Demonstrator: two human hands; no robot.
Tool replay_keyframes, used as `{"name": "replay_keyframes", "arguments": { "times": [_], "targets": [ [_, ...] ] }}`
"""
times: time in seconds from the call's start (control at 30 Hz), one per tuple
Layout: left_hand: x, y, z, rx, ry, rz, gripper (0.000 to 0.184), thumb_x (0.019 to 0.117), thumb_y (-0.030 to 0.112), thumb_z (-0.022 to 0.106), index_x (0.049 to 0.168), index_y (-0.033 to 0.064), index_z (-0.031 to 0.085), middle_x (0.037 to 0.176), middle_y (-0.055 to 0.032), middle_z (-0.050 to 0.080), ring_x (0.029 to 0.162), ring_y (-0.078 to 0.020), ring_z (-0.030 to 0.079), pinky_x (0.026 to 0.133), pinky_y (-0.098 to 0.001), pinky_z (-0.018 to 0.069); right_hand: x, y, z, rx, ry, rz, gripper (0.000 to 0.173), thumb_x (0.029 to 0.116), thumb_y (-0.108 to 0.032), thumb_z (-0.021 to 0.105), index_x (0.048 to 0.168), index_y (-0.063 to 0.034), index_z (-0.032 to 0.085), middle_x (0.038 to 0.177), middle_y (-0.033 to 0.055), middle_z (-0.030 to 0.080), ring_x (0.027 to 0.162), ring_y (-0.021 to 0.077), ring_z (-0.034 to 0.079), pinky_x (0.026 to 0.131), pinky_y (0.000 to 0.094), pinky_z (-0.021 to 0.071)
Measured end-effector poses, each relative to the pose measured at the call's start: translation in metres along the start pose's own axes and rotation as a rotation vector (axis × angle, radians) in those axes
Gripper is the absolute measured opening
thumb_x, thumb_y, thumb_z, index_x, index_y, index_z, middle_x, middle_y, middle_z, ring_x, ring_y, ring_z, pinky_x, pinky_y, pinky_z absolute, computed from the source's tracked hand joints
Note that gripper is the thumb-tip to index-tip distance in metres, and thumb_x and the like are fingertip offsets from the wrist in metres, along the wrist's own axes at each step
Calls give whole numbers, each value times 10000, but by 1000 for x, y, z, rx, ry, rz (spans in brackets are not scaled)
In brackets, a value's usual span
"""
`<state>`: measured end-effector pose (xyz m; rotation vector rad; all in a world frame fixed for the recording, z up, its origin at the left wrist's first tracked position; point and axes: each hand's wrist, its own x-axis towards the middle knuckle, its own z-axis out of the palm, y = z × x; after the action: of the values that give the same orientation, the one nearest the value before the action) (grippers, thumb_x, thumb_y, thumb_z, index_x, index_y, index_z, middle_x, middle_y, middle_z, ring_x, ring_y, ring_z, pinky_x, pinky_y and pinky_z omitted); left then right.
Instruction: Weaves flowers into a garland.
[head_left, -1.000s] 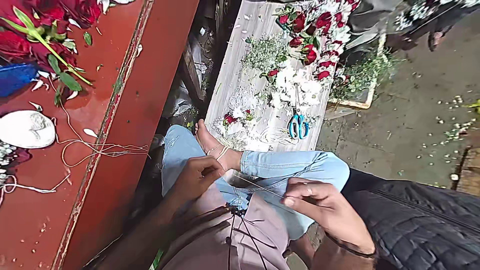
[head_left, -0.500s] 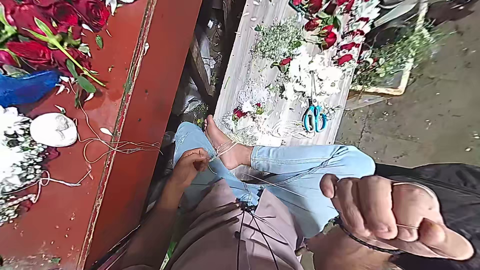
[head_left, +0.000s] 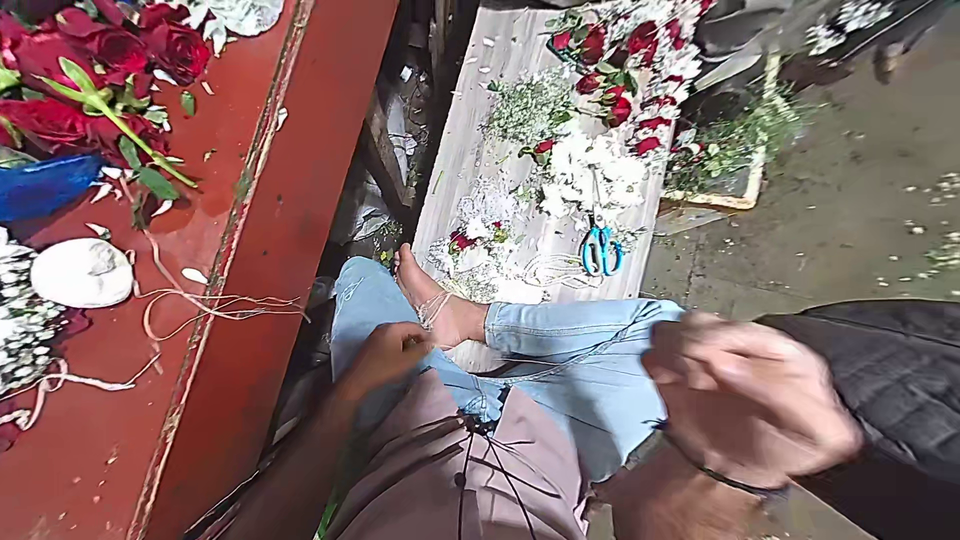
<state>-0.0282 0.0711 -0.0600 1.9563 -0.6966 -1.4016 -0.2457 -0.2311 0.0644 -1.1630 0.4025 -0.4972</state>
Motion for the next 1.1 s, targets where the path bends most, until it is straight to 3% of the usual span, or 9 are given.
{"name": "replay_keyframes", "arguments": {
  "times": [0.1, 0.17, 0.37, 0.47, 0.63, 0.73, 0.87, 0.97, 1.1],
  "targets": [
    [7, 34, 19, 212, 2, 111, 418, 980, 328, 598, 1363, 167, 647, 1360, -48, 627, 904, -148, 651, 797, -381, 561, 7, 26, 20, 30, 32, 167, 225, 942, -130, 615, 1133, -112, 733, 754, -2, 664, 606, 52, 568, 579, 226, 497],
    [7, 60, 30, 60, 122, 285, 452, 989, 325, 604, 1402, 141, 627, 1376, -58, 627, 907, -96, 648, 774, -303, 557, 11, 40, 26, 70, 13, 204, 284, 950, -70, 602, 1228, -72, 658, 783, 39, 652, 613, 63, 562, 587, 225, 490],
    [20, 116, 41, -345, 147, 600, 421, 1015, 287, 632, 1331, 10, 651, 1170, -62, 702, 790, -34, 616, 666, -213, 532, 13, 52, 41, -3, -49, 233, 352, 949, 8, 595, 1299, -7, 552, 809, 66, 654, 660, 84, 586, 619, 235, 490],
    [34, 110, 46, -355, 192, 641, 233, 978, 220, 702, 1086, 18, 745, 1039, -66, 701, 797, -59, 631, 675, -219, 551, 13, 58, 45, -55, -112, 260, 354, 944, 51, 578, 1294, 37, 527, 832, 44, 665, 700, 88, 613, 662, 253, 524],
    [32, 97, 34, -239, 184, 573, 204, 983, 244, 655, 914, 68, 734, 1128, -62, 665, 832, -46, 610, 683, -194, 530, 23, 85, 30, -130, -205, 387, 295, 965, -2, 595, 1256, 48, 583, 830, 58, 675, 687, 119, 623, 628, 278, 525],
    [21, 96, 29, -337, 171, 560, 152, 938, 175, 697, 856, 54, 741, 1139, -82, 710, 912, -112, 691, 748, -254, 603, 57, 117, -24, -528, -95, 408, 214, 977, -121, 644, 1149, -13, 711, 1020, 78, 756, 897, 168, 722, 821, 380, 609],
    [-1, 105, 12, -572, 142, 532, 128, 927, 114, 706, 866, 3, 729, 1098, -152, 754, 954, -233, 752, 826, -356, 642, 113, 159, -126, -1400, 224, 649, 327, 906, -275, 707, 1138, -46, 721, 1014, 214, 721, 966, 406, 696, 835, 655, 533],
    [-13, 106, 3, -650, 179, 517, 124, 934, 109, 705, 893, -5, 733, 1120, -191, 742, 995, -284, 745, 872, -390, 637, 133, 170, -149, -1551, 258, 879, 390, 837, -332, 747, 1105, -50, 714, 1043, 248, 712, 1007, 459, 679, 820, 698, 507],
    [-11, 102, 4, -622, 248, 507, 131, 933, 126, 717, 906, 2, 746, 1159, -186, 726, 1053, -283, 722, 904, -379, 622, 136, 191, -152, -1575, 288, 870, 515, 801, -214, 798, 1232, 9, 625, 1132, 297, 677, 1061, 500, 658, 842, 708, 511]
  ]
}}
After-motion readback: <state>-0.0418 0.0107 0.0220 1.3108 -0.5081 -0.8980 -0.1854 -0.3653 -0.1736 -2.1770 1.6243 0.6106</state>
